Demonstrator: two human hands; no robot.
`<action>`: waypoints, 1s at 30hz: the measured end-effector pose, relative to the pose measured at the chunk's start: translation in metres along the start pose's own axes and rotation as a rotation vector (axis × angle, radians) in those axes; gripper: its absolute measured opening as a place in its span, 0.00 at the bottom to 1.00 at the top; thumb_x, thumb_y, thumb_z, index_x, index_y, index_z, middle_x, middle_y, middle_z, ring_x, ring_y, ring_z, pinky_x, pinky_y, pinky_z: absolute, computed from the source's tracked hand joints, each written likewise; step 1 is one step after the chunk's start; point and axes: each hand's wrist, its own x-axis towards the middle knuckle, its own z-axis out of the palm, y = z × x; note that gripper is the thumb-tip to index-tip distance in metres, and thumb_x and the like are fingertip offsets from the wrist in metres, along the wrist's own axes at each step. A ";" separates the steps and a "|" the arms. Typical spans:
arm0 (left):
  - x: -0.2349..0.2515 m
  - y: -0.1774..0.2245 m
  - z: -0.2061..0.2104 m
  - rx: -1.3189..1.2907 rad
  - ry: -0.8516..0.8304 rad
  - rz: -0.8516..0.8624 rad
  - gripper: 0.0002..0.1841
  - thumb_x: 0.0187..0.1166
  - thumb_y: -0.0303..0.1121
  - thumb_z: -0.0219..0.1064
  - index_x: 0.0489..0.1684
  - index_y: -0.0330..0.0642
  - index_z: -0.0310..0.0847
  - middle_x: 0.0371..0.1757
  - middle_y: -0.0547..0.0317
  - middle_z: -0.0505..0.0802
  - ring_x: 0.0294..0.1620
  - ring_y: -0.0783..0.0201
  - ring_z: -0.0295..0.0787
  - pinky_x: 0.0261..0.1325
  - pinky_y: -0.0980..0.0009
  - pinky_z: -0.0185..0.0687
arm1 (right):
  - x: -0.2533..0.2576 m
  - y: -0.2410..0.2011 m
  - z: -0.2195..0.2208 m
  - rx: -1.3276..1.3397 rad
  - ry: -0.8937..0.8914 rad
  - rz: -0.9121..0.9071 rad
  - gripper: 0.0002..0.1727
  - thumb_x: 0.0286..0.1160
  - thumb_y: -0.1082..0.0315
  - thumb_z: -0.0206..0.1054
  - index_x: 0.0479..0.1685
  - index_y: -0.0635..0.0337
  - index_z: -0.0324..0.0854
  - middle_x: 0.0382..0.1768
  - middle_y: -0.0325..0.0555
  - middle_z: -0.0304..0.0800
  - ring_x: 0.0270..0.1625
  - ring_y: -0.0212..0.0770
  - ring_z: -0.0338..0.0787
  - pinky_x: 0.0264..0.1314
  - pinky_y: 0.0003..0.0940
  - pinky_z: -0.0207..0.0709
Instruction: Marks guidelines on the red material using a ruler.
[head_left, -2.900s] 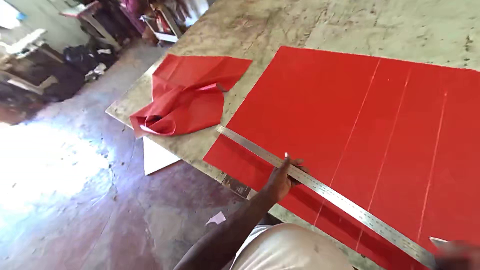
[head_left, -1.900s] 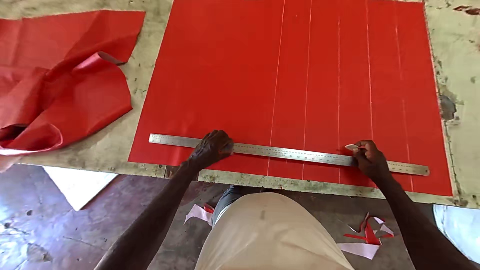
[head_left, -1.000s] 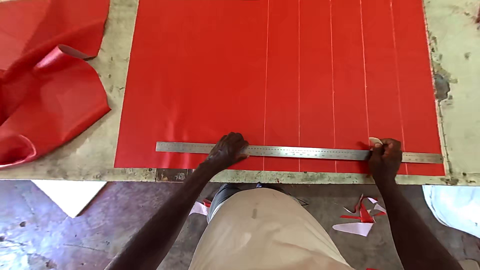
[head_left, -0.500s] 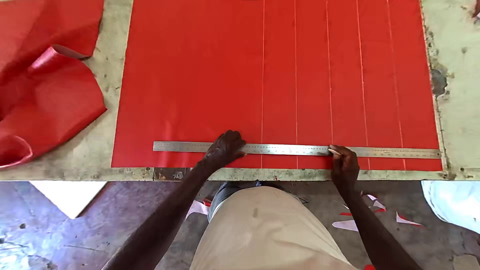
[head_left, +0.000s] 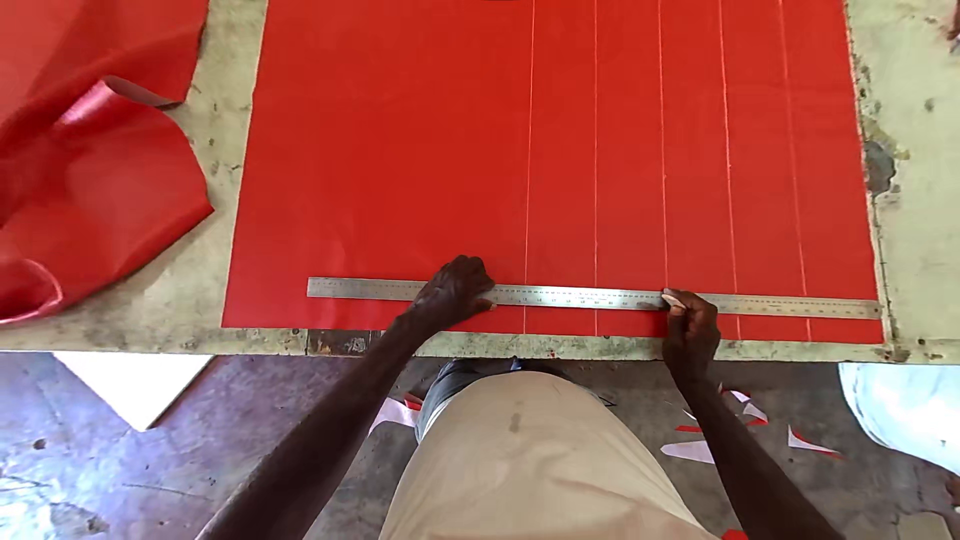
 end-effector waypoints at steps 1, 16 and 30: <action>0.000 0.000 0.000 0.002 0.001 0.003 0.16 0.76 0.46 0.75 0.47 0.44 0.92 0.49 0.53 0.89 0.56 0.53 0.85 0.62 0.56 0.83 | 0.000 0.000 0.000 -0.002 0.000 0.003 0.17 0.91 0.64 0.53 0.68 0.61 0.79 0.66 0.50 0.89 0.68 0.41 0.88 0.70 0.42 0.84; -0.001 0.003 -0.002 -0.012 -0.007 -0.026 0.15 0.75 0.45 0.76 0.50 0.45 0.92 0.50 0.52 0.89 0.57 0.52 0.85 0.64 0.55 0.82 | 0.000 -0.002 0.002 -0.056 0.007 0.021 0.16 0.90 0.65 0.54 0.67 0.60 0.81 0.66 0.50 0.88 0.68 0.42 0.88 0.70 0.42 0.83; -0.057 0.028 0.009 0.054 0.322 -0.397 0.20 0.80 0.51 0.71 0.62 0.52 0.91 0.69 0.53 0.88 0.75 0.51 0.79 0.79 0.45 0.71 | 0.005 -0.029 -0.009 0.004 -0.059 0.107 0.22 0.90 0.62 0.53 0.68 0.72 0.77 0.66 0.66 0.85 0.67 0.53 0.87 0.71 0.49 0.81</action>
